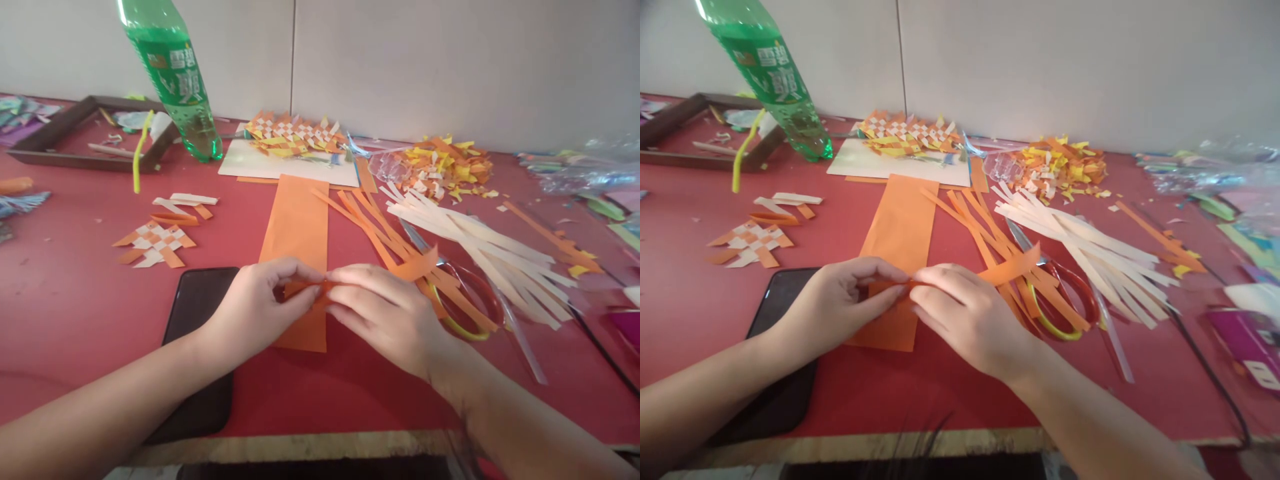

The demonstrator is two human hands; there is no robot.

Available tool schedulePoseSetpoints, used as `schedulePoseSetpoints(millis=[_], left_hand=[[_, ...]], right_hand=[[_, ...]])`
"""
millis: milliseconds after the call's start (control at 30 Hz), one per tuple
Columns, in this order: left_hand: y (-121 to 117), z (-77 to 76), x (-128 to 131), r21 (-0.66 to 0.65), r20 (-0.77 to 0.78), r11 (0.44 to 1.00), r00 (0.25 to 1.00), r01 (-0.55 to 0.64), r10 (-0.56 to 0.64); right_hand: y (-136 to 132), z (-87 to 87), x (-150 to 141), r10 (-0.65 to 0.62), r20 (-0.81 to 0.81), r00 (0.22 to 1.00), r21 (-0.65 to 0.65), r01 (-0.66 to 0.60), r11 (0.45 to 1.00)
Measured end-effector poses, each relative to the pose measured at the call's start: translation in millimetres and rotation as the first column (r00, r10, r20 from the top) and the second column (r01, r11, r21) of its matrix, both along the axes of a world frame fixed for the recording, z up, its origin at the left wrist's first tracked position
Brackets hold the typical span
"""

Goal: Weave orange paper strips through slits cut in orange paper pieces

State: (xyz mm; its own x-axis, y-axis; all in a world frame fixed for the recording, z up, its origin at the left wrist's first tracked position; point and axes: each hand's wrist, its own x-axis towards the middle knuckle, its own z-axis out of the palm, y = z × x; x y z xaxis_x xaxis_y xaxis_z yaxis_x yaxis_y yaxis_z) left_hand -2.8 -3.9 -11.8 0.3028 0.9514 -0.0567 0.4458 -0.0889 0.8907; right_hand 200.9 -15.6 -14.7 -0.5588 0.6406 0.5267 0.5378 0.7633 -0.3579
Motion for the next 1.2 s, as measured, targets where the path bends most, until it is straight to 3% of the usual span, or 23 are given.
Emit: schedulePoseSetpoints(millis=[433,733,900,1000,1067,1167,1200], left_hand=[[-1.1,2.1,-1.2,0.115,-0.007,0.992,0.998,0.057,-0.056],[-1.7,3.1,-4.5,0.372,-0.061,0.921,0.993,0.116,-0.1],[-1.1,3.0,-2.9,0.323,0.006,0.945,0.999,0.041,-0.046],[-0.2,1.0,-2.7,0.247,0.076,0.967,0.996,-0.068,0.05],[0.7,0.7,-2.3,0.185,0.129,0.973,0.985,-0.14,0.117],[1.9,3.7,-1.0,0.089,0.187,0.973,0.963,-0.213,0.194],[2.0,5.4,-0.6,0.059,0.204,0.972,0.956,-0.228,0.211]], right_hand=[[5.8,-1.4,2.9,-0.026,-0.063,0.998,0.025,0.028,0.999],[4.2,3.4,1.7,-0.067,-0.052,0.996,-0.016,0.066,0.998],[6.8,4.0,5.4,-0.087,-0.013,0.996,-0.042,0.086,0.995],[12.2,4.0,10.9,-0.129,0.046,0.991,0.082,0.125,0.989],[13.1,6.6,13.3,-0.225,0.055,0.973,0.216,0.208,0.954],[6.5,14.2,12.0,-0.321,-0.049,0.946,0.378,0.315,0.87],[2.4,16.7,9.9,-0.296,-0.094,0.951,0.374,0.309,0.874]])
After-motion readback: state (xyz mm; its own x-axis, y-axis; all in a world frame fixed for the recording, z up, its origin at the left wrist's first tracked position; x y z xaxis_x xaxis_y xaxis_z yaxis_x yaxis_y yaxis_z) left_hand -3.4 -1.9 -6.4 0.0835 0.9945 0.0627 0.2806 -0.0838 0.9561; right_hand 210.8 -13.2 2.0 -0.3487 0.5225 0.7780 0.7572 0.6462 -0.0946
